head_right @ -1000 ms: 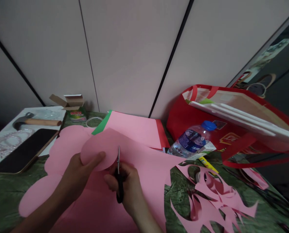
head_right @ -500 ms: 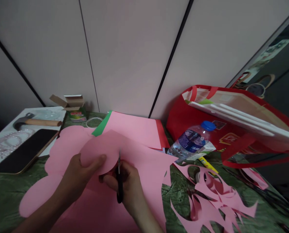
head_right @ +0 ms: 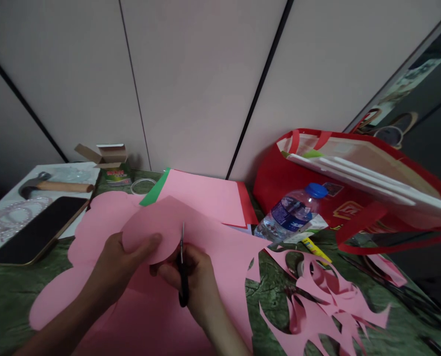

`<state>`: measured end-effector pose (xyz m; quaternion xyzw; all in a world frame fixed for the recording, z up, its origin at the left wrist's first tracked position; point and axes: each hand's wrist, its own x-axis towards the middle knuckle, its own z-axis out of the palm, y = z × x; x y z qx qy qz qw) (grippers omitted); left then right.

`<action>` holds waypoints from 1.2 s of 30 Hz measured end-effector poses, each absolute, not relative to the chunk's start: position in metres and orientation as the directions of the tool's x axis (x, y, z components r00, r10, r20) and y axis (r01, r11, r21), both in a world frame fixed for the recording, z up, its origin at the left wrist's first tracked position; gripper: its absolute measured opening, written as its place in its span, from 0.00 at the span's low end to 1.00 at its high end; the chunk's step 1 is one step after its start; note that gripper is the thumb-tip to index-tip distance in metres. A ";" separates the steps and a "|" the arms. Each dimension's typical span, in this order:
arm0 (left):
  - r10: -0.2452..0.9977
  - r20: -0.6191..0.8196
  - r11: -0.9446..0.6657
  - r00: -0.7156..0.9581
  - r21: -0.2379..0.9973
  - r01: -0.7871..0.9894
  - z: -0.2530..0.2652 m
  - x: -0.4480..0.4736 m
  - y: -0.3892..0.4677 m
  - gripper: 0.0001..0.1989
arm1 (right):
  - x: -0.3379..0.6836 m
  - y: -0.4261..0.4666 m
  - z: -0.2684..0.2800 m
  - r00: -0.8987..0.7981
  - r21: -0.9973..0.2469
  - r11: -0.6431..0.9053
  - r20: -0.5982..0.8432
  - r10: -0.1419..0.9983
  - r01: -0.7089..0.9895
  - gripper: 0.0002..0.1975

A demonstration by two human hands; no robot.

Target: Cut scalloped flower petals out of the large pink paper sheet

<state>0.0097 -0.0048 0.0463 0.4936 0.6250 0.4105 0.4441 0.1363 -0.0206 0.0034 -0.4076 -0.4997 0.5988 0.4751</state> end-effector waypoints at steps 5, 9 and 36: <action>0.981 -0.152 0.177 -0.119 0.955 0.239 0.047 0.009 -0.004 0.16 | 0.137 -0.020 0.001 -0.194 -0.984 -0.066 -0.034 0.980 -0.164 0.10; 0.979 -0.134 0.169 -0.156 0.955 0.245 0.047 0.011 -0.005 0.17 | 0.137 -0.021 0.002 -0.195 -0.982 -0.089 -0.056 0.979 -0.169 0.10; 0.983 -0.141 0.170 -0.119 0.943 0.285 0.045 0.005 -0.003 0.18 | 0.136 -0.021 -0.001 -0.178 -0.979 -0.111 -0.080 0.981 -0.170 0.16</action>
